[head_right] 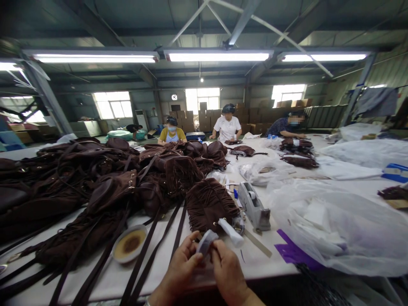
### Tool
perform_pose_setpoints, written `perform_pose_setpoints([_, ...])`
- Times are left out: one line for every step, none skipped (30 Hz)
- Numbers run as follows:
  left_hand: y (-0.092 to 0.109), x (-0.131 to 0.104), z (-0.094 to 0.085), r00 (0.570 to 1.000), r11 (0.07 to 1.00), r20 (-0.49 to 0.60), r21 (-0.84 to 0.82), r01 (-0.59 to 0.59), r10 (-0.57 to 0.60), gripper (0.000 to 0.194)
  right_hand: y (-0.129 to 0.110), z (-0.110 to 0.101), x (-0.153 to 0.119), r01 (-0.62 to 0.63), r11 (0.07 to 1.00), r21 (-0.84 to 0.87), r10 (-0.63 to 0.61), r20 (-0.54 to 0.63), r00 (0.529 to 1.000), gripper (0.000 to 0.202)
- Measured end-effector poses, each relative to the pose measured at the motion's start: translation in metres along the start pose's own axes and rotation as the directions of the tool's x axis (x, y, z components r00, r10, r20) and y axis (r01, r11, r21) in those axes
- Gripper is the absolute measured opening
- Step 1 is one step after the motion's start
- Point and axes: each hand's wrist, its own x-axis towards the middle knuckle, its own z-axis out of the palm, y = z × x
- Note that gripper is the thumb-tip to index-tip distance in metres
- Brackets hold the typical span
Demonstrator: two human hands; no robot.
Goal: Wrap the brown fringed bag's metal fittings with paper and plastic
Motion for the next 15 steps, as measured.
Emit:
perform_pose_setpoints([-0.002,0.000,-0.001,1.000,1.000,0.005,0.023,-0.006,0.006,0.074,0.003,0.001,0.002,-0.020,0.999,0.051,0.020,-0.003,1.000,0.029])
perform_pose_setpoints([-0.002,0.000,-0.002,1.000,0.999,0.006,0.043,-0.012,0.012,0.075,0.006,0.003,0.004,-0.046,0.993,0.104,0.046,0.002,0.999,0.029])
perform_pose_setpoints([-0.002,0.000,-0.002,1.000,0.998,0.006,0.061,-0.016,0.016,0.077,0.010,0.004,0.006,-0.085,0.984,0.158,0.084,0.015,0.996,0.030])
perform_pose_setpoints([-0.001,0.001,-0.003,1.000,0.997,0.006,0.074,-0.015,0.015,0.078,0.015,0.005,0.008,-0.137,0.968,0.210,0.132,0.039,0.990,0.032])
perform_pose_setpoints([0.000,0.001,-0.003,1.000,0.997,0.006,0.083,-0.006,0.006,0.079,0.019,0.005,0.009,-0.197,0.947,0.254,0.185,0.068,0.980,0.035])
perform_pose_setpoints([0.003,0.001,-0.002,1.000,0.996,0.010,0.088,0.005,-0.006,0.078,0.023,0.006,0.010,-0.251,0.925,0.286,0.233,0.097,0.968,0.039])
perform_pose_setpoints([0.007,0.001,-0.002,1.000,0.996,0.022,0.089,0.012,-0.014,0.076,0.026,0.005,0.011,-0.283,0.910,0.302,0.259,0.118,0.959,0.043])
perform_pose_setpoints([0.010,0.001,-0.001,0.999,0.997,0.048,0.081,0.017,-0.020,0.071,0.028,0.005,0.012,-0.286,0.910,0.302,0.257,0.131,0.957,0.045])
perform_pose_setpoints([0.015,0.002,0.000,0.997,0.998,0.079,0.067,0.020,-0.025,0.064,0.029,0.004,0.013,-0.257,0.925,0.281,0.229,0.131,0.965,0.045])
perform_pose_setpoints([0.018,0.002,0.001,0.993,0.999,0.113,0.050,0.021,-0.026,0.056,0.030,0.003,0.013,-0.198,0.950,0.239,0.174,0.118,0.978,0.044])
perform_pose_setpoints([0.022,0.002,0.002,0.990,0.999,0.141,0.040,0.022,-0.028,0.048,0.029,0.001,0.014,-0.115,0.977,0.180,0.098,0.100,0.990,0.042])
perform_pose_setpoints([0.024,0.002,0.002,0.988,0.999,0.154,0.041,0.025,-0.031,0.041,0.028,-0.001,0.014,-0.019,0.994,0.110,0.010,0.081,0.997,0.041])
perform_pose_setpoints([0.026,0.003,0.003,0.988,0.998,0.151,0.053,0.029,-0.037,0.034,0.027,-0.003,0.014,0.072,0.997,0.042,-0.075,0.067,0.995,0.040])
perform_pose_setpoints([0.027,0.003,0.003,0.990,0.997,0.136,0.071,0.030,-0.040,0.030,0.026,-0.005,0.014,0.143,0.990,-0.015,-0.142,0.054,0.988,0.039])
perform_pose_setpoints([0.028,0.003,0.003,0.992,0.995,0.117,0.092,0.027,-0.037,0.026,0.024,-0.008,0.013,0.187,0.981,-0.049,-0.185,0.042,0.982,0.038])
